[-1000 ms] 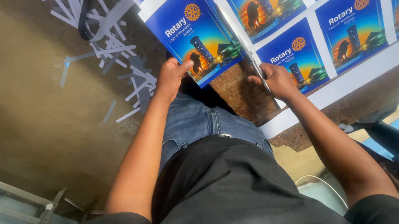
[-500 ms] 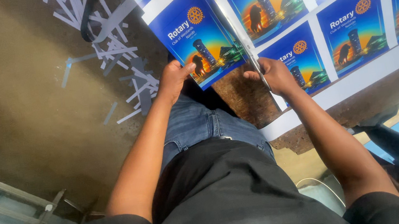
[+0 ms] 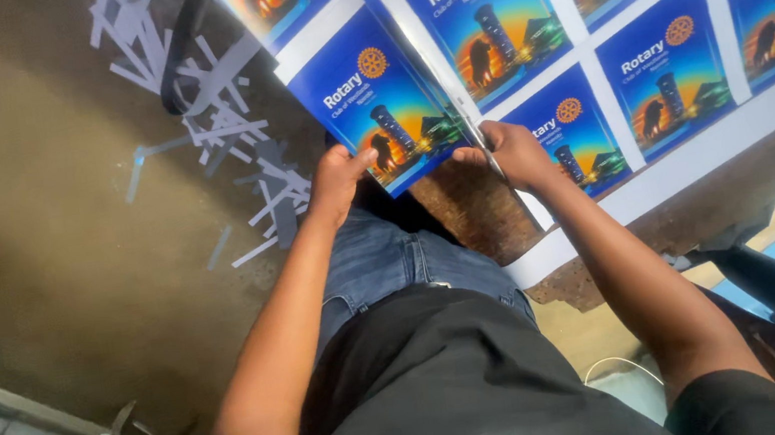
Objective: The person uses scissors to cut individual printed posters from a large sheet laid on a wooden workbench. They separate each poster along the printed grid lines and set the cut pieces aside while continuing to trim the remaining sheet.
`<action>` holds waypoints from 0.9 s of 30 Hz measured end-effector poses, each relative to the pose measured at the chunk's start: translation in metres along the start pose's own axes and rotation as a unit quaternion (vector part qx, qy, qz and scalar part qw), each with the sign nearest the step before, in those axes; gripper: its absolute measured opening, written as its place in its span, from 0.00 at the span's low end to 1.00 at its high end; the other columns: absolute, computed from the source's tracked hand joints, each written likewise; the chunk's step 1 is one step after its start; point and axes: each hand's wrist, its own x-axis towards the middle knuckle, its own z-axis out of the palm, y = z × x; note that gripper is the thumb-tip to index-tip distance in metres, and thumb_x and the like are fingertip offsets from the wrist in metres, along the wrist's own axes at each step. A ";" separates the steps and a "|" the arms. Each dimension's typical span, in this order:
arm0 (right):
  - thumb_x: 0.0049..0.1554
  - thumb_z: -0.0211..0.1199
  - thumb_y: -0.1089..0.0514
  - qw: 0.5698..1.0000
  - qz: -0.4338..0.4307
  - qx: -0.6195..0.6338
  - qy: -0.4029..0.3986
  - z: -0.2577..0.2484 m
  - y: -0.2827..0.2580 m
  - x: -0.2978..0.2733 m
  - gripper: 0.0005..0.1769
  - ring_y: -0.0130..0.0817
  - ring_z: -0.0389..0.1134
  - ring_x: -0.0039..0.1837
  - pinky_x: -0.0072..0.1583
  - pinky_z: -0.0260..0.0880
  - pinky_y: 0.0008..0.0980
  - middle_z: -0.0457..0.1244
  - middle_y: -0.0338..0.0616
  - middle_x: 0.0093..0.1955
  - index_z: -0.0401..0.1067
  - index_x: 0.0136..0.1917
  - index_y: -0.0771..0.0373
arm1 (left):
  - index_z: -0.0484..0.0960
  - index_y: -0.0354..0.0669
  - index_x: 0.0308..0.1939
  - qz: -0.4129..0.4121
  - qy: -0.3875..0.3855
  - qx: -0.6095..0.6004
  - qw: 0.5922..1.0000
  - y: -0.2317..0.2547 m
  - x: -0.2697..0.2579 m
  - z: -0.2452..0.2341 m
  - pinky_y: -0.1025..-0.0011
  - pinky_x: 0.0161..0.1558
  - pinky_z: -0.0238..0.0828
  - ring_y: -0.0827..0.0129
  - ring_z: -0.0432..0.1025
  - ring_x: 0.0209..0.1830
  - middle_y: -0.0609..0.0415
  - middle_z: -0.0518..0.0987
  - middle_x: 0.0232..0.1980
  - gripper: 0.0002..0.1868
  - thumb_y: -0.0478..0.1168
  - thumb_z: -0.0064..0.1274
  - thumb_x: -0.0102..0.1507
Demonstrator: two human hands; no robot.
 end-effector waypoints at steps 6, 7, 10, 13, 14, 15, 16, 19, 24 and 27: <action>0.50 0.76 0.29 1.000 -0.007 0.008 0.012 -0.001 0.002 0.000 0.32 0.54 0.68 0.45 0.50 0.65 0.45 0.64 0.53 0.34 0.71 0.39 0.58 | 0.84 0.41 0.46 0.011 0.012 -0.024 1.000 0.011 -0.011 0.014 0.77 0.44 0.78 0.78 0.80 0.38 0.57 0.86 0.39 0.15 0.38 0.71 0.58; 0.50 0.76 0.29 1.000 -0.010 0.007 0.008 0.001 0.002 0.004 0.32 0.54 0.68 0.45 0.50 0.65 0.45 0.64 0.53 0.34 0.71 0.39 0.58 | 0.84 0.41 0.46 0.012 0.017 -0.026 0.999 0.009 -0.007 0.010 0.77 0.44 0.78 0.78 0.80 0.38 0.57 0.86 0.39 0.15 0.38 0.71 0.58; 0.50 0.76 0.29 1.000 -0.018 0.000 0.020 0.000 0.003 0.004 0.33 0.55 0.67 0.45 0.49 0.64 0.45 0.64 0.55 0.35 0.70 0.39 0.60 | 0.84 0.40 0.46 0.017 0.005 -0.033 0.999 0.002 -0.002 0.009 0.77 0.45 0.77 0.78 0.79 0.38 0.57 0.86 0.39 0.16 0.38 0.72 0.57; 0.50 0.75 0.29 1.000 -0.009 -0.017 0.017 -0.003 -0.008 -0.004 0.33 0.58 0.68 0.46 0.50 0.65 0.47 0.64 0.56 0.35 0.70 0.39 0.61 | 0.84 0.39 0.46 0.008 0.012 -0.035 0.999 0.004 -0.007 0.011 0.76 0.44 0.77 0.77 0.79 0.38 0.56 0.86 0.39 0.16 0.38 0.71 0.58; 0.50 0.75 0.28 1.000 -0.003 -0.015 0.011 -0.005 -0.013 -0.007 0.34 0.58 0.68 0.47 0.51 0.65 0.47 0.65 0.56 0.36 0.71 0.40 0.60 | 0.84 0.39 0.45 0.011 0.012 -0.038 0.999 0.007 -0.008 0.013 0.77 0.44 0.77 0.77 0.79 0.38 0.56 0.86 0.39 0.16 0.38 0.72 0.57; 0.50 0.74 0.27 1.000 0.004 -0.014 0.005 -0.007 -0.019 -0.009 0.34 0.59 0.69 0.49 0.52 0.66 0.48 0.65 0.56 0.36 0.72 0.41 0.60 | 0.84 0.39 0.45 0.014 0.012 -0.042 0.999 0.009 -0.009 0.014 0.77 0.45 0.77 0.77 0.79 0.38 0.55 0.86 0.39 0.16 0.38 0.72 0.57; 0.50 0.74 0.27 1.000 0.003 -0.015 0.005 -0.008 -0.020 -0.003 0.34 0.59 0.69 0.49 0.52 0.66 0.48 0.65 0.56 0.36 0.72 0.41 0.60 | 0.84 0.39 0.45 0.014 0.013 -0.043 0.999 0.010 -0.008 0.014 0.77 0.45 0.77 0.77 0.79 0.38 0.55 0.86 0.39 0.16 0.38 0.72 0.57; 0.50 0.75 0.27 1.000 0.009 -0.007 -0.002 -0.008 -0.022 0.005 0.34 0.56 0.69 0.49 0.52 0.66 0.46 0.66 0.54 0.37 0.73 0.42 0.59 | 0.84 0.38 0.46 0.013 0.012 -0.041 0.999 0.003 -0.010 0.011 0.77 0.46 0.77 0.77 0.79 0.39 0.56 0.86 0.40 0.17 0.38 0.72 0.57; 0.51 0.74 0.27 1.000 0.002 -0.010 -0.006 -0.012 -0.038 0.015 0.34 0.60 0.69 0.51 0.53 0.66 0.50 0.66 0.57 0.38 0.72 0.43 0.61 | 0.85 0.38 0.46 0.013 0.005 -0.033 0.999 0.007 -0.010 0.008 0.76 0.47 0.78 0.77 0.80 0.40 0.55 0.86 0.40 0.16 0.37 0.71 0.58; 0.51 0.75 0.30 1.000 -0.007 -0.007 0.010 -0.008 -0.031 0.020 0.32 0.57 0.69 0.48 0.52 0.66 0.47 0.65 0.55 0.36 0.71 0.41 0.61 | 0.84 0.37 0.45 0.018 0.013 -0.024 0.999 0.013 -0.012 0.013 0.77 0.45 0.77 0.77 0.79 0.39 0.54 0.86 0.39 0.16 0.38 0.72 0.58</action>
